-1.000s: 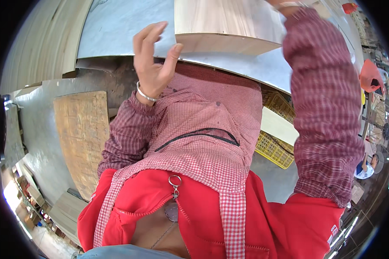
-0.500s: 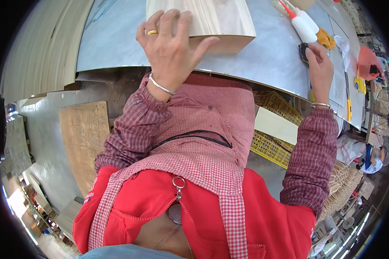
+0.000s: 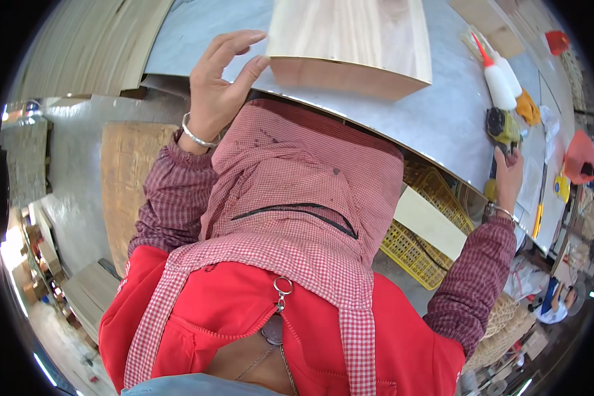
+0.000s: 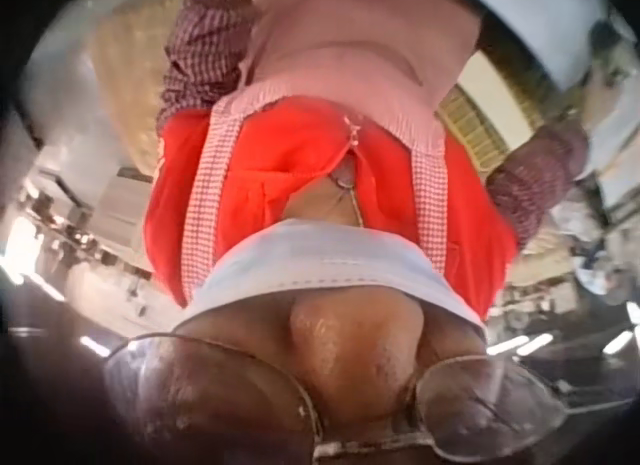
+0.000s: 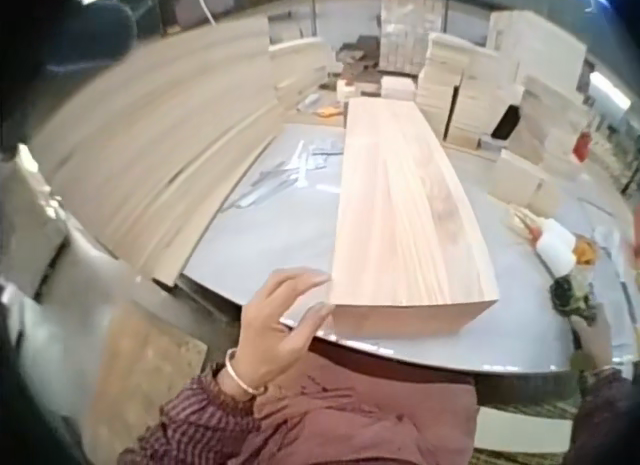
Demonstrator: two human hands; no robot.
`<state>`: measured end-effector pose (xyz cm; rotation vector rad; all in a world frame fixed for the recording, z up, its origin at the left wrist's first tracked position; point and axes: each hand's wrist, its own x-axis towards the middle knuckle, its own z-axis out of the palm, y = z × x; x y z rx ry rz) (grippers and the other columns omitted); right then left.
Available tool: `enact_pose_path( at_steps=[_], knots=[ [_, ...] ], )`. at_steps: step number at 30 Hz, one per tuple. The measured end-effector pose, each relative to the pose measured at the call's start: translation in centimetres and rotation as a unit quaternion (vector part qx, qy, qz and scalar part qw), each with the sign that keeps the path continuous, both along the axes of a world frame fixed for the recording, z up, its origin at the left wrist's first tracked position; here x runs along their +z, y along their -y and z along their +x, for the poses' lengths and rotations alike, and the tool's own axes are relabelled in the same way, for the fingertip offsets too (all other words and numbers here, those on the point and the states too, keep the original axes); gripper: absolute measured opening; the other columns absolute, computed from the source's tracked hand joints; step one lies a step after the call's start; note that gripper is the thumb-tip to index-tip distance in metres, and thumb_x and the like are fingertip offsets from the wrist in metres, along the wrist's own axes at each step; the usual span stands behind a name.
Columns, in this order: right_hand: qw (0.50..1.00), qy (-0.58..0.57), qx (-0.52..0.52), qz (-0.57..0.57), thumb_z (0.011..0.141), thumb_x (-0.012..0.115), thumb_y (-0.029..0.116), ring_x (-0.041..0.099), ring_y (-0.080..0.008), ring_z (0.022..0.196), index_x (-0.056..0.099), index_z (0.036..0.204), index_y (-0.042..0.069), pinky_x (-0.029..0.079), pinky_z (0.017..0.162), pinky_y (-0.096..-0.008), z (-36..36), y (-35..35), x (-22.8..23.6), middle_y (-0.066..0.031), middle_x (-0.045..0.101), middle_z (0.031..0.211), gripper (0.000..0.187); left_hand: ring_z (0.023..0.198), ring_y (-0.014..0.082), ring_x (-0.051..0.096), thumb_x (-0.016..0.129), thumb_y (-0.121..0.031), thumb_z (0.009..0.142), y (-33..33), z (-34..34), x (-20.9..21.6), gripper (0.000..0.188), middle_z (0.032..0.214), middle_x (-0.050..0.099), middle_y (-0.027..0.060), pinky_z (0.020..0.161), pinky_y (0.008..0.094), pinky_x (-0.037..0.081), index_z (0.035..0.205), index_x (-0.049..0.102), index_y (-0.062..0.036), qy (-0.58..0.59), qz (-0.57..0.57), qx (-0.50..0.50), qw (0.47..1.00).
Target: Assembling wooden drawer components by applying glue and using a pneumatic nail gun.
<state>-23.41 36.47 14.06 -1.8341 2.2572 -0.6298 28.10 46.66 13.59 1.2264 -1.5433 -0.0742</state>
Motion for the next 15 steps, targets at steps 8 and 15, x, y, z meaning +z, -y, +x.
enact_pose_path(
  at_steps=[8,15],
  knots=[
    [0.987,-0.14,0.056,-0.048,0.078,0.063,0.026,0.059,-0.0292,0.088,0.049,0.122,-0.003,0.048,0.082,-0.0354,-5.6,1.4,-3.3,-0.0212,0.06,0.106,0.055,0.092,0.0155,0.058,0.068,-0.004,0.074,0.0,0.9,-1.1,0.032,0.109,0.065,-0.0014,0.081,0.0235,0.049,0.105,0.069,-0.0139,-0.01,-0.067,0.0,0.998],
    [0.997,-0.033,0.035,0.061,0.074,0.061,0.02,0.058,-0.0243,0.074,0.047,0.121,-0.005,0.048,0.069,-0.0309,1.1,-0.8,2.8,-0.0188,0.059,0.091,0.055,0.099,0.0157,0.056,0.063,0.004,0.073,1.1,2.5,-2.8,0.04,0.117,0.064,-0.005,0.089,0.024,0.047,0.108,0.069,-0.0163,0.057,-0.111,-0.042,0.991]
  ],
)
